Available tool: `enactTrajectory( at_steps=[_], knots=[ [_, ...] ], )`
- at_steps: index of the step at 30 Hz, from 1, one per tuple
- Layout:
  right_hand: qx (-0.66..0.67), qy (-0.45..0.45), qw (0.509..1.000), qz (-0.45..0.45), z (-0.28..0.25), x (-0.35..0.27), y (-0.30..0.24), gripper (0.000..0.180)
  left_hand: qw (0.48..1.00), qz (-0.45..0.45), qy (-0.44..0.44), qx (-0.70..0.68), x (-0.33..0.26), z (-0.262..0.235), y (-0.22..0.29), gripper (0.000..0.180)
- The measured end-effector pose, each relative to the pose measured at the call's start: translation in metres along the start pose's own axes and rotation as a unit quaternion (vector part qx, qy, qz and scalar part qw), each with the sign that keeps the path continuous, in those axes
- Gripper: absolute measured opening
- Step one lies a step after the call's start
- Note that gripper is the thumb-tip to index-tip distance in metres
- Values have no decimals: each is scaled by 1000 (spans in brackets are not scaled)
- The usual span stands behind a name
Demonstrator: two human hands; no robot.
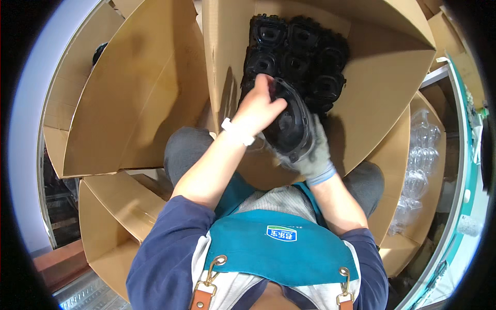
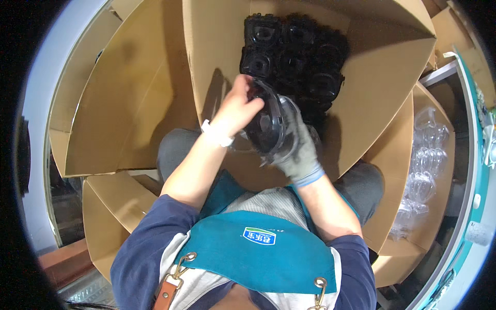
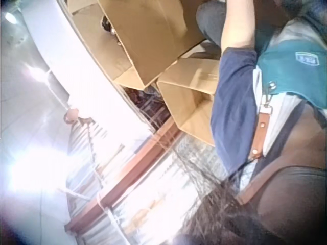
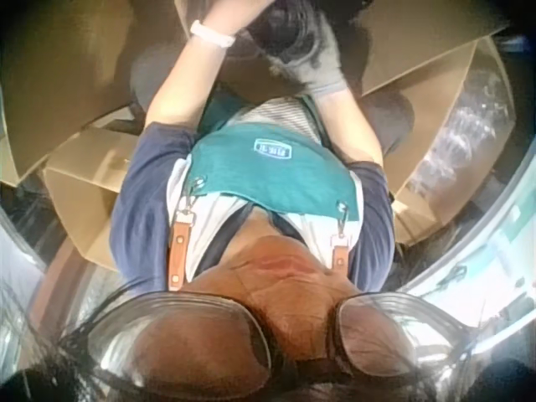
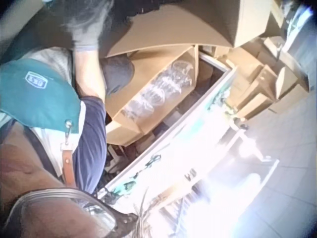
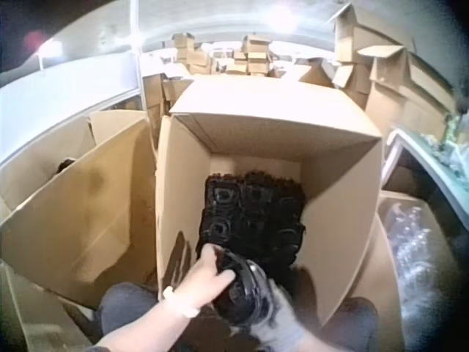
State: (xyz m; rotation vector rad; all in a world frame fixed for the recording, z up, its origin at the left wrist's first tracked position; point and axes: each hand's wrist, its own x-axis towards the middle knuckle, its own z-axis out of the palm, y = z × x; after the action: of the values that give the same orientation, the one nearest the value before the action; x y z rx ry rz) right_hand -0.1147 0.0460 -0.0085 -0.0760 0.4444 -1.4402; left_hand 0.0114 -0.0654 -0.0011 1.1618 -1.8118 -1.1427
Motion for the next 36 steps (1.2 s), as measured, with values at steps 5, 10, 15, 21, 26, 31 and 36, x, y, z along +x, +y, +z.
enactTrajectory(
  at_steps=[5,10,15,21,26,31,36],
  knots=[
    [-135,-31,979,-152,5,0,31,46,961,133,144,195,-26,18,5,59],
    [-331,-28,889,-315,30,3,15,57,989,94,-60,-100,-38,10,11,72],
    [-421,46,817,-390,52,-13,32,56,848,43,-221,-480,-45,5,18,67],
    [-456,-12,817,-353,49,-13,15,68,938,89,-90,-324,-34,-6,12,70],
    [-484,0,817,-313,59,-22,15,69,963,85,-87,-241,-37,-15,23,78],
    [-518,0,786,-338,57,-18,26,69,955,127,-71,-257,-45,-5,26,72],
    [-559,19,759,-333,62,-13,28,56,938,114,-16,-328,-51,6,22,71]
  ],
)
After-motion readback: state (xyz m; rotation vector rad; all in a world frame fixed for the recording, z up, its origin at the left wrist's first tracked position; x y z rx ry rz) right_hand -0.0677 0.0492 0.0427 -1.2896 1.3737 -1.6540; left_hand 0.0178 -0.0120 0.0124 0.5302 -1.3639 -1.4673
